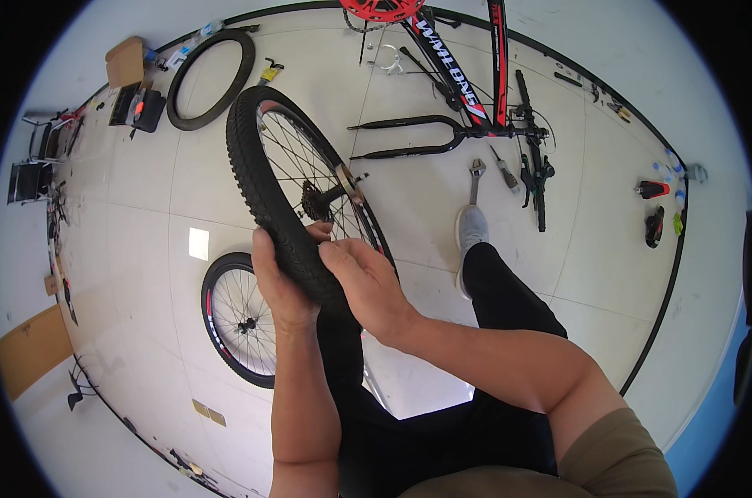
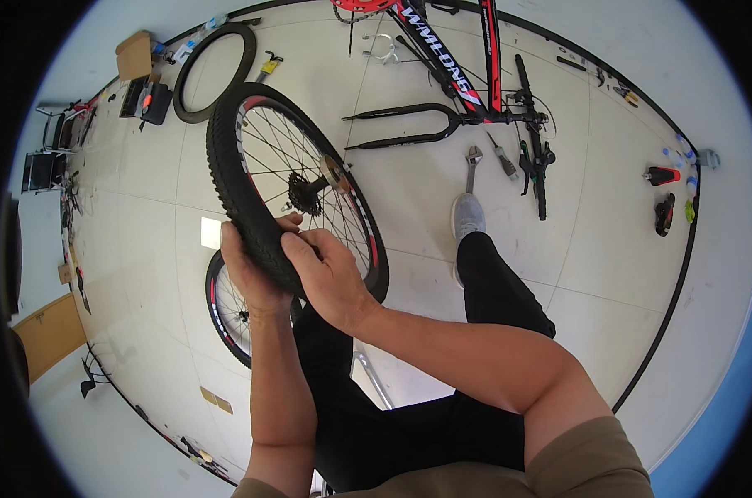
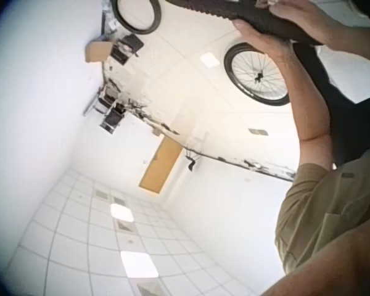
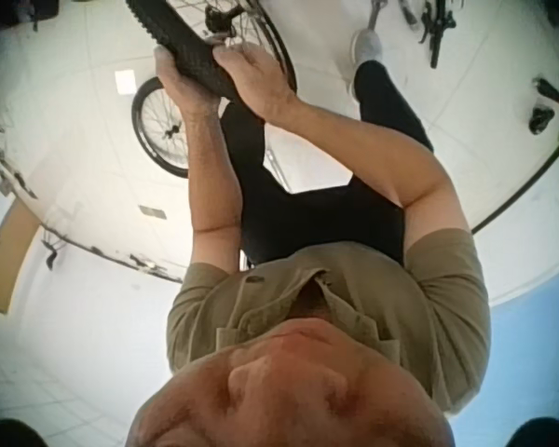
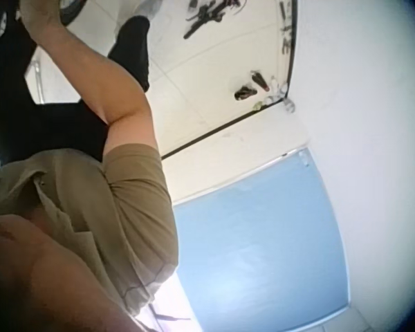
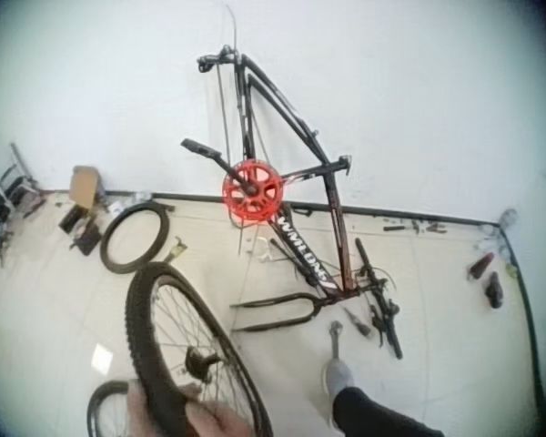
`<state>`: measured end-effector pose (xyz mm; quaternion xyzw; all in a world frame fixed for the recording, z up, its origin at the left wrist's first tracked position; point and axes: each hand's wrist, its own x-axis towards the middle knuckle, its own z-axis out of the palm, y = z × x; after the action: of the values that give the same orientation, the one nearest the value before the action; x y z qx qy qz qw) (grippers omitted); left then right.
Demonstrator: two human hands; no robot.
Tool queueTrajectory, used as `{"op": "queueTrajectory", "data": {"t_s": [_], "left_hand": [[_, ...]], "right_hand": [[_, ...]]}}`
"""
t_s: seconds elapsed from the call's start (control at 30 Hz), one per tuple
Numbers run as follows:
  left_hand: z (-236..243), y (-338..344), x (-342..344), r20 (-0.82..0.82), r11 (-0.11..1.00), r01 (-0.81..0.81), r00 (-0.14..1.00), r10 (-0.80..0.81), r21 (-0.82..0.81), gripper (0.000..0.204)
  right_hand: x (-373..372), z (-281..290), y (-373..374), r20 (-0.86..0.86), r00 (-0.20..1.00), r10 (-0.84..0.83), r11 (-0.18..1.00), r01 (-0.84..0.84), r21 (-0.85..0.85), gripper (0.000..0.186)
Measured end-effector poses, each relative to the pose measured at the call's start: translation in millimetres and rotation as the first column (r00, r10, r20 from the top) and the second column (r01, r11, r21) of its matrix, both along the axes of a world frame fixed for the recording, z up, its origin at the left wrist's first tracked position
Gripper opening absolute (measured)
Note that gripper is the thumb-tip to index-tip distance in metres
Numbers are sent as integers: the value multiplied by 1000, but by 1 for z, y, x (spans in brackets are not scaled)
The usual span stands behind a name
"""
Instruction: The person removes a bicycle tire from a wheel rim by hand, inspects the tire and rim, and then attempts to reseat the tire onto the rim. The person handles the wheel and tire repeatedly throughout the clip.
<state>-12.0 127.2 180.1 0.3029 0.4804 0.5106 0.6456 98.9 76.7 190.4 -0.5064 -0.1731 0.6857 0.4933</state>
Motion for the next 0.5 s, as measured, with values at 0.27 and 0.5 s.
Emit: {"op": "queueTrajectory", "data": {"t_s": [0.27, 0.5], "left_hand": [[3, 7, -6, 9, 986, 65, 998, -64, -151, 56], [6, 9, -32, -85, 872, 454, 876, -474, -184, 51]], "right_hand": [[2, 1, 7, 128, 990, 59, 970, -27, -243, 42], [21, -6, 32, 178, 974, -139, 962, 176, -208, 34]]}}
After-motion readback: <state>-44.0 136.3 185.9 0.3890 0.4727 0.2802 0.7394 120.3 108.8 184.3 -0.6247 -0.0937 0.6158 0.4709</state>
